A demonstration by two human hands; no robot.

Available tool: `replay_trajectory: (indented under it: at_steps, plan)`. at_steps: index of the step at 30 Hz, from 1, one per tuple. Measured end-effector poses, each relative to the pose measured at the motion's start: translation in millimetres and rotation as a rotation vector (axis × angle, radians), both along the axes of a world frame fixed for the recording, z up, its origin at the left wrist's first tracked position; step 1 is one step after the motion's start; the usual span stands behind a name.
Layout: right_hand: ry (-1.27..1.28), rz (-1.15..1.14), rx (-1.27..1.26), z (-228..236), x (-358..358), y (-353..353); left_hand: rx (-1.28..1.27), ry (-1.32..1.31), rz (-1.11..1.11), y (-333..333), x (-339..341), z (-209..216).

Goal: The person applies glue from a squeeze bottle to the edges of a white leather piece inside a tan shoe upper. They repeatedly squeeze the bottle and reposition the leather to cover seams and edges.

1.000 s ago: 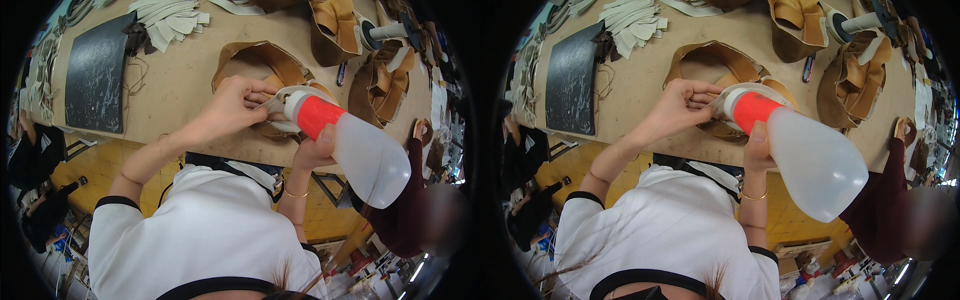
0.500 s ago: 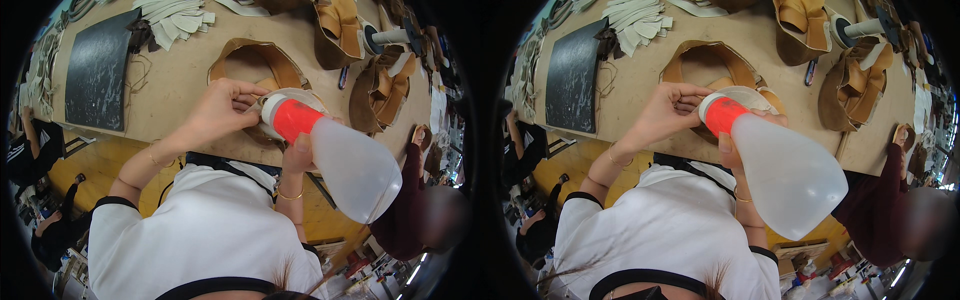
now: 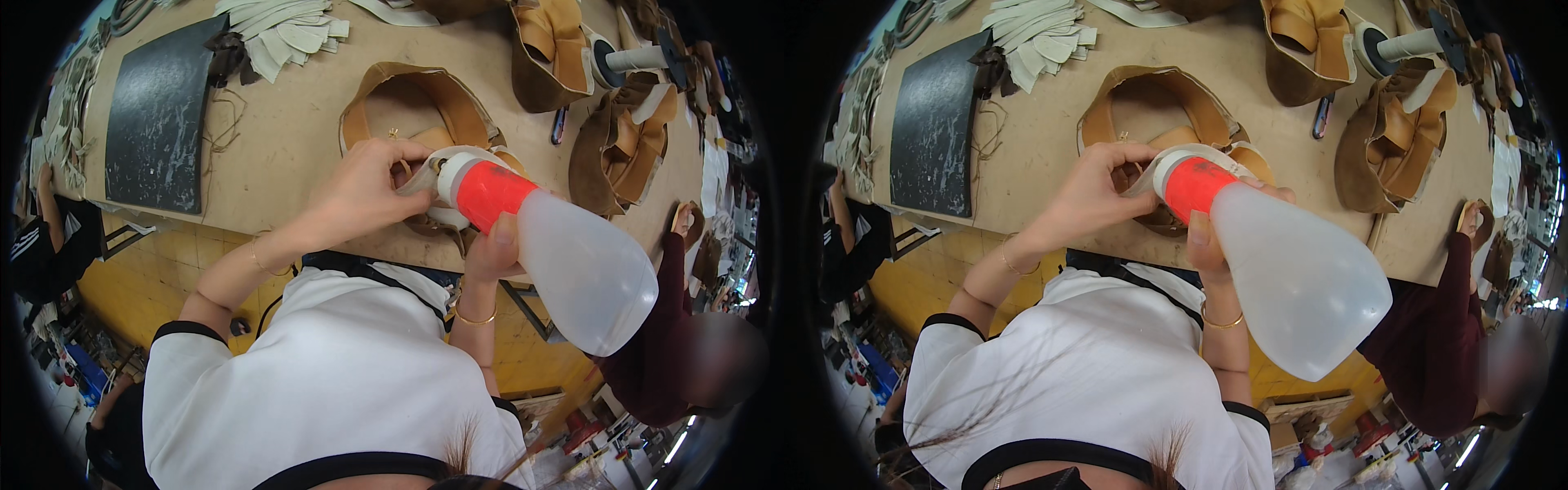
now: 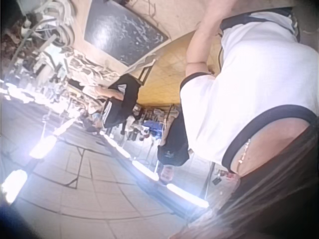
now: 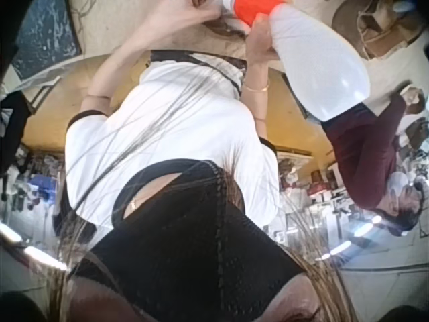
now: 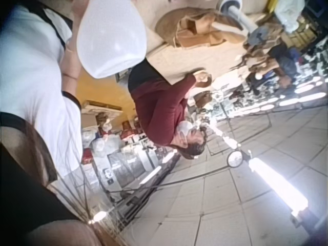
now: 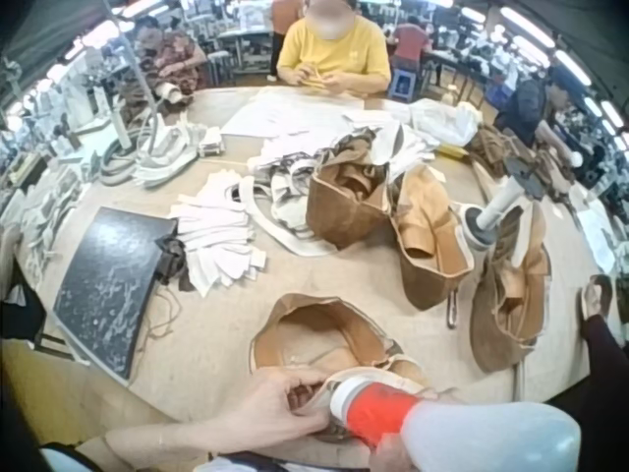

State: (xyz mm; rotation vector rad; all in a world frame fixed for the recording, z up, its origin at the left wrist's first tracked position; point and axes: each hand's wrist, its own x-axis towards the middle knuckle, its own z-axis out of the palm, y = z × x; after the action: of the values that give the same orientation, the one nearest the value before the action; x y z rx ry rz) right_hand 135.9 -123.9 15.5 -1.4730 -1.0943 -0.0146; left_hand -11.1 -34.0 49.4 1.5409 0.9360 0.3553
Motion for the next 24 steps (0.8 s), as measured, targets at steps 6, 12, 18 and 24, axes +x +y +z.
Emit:
replay_trajectory:
  at_steps: [6, 12, 18, 24]
  plan:
    - [-0.155, -0.02, 0.008, 12.7, 7.7, 1.2, 0.151, 0.022, -0.032, -2.3, 7.3, -0.1]
    - [-0.013, 0.121, 0.001, 22.1, -1.0, -8.9, 0.164, -0.01, -0.059, -0.3, 6.6, -0.3]
    - [0.079, -0.082, 0.034, 5.8, -1.2, -6.6, 0.084, -0.026, -0.106, -2.1, 6.0, -0.7]
    - [0.135, 0.009, 0.075, 5.7, -0.2, -7.2, 0.083, -0.029, -0.091, -1.5, 6.6, -1.0]
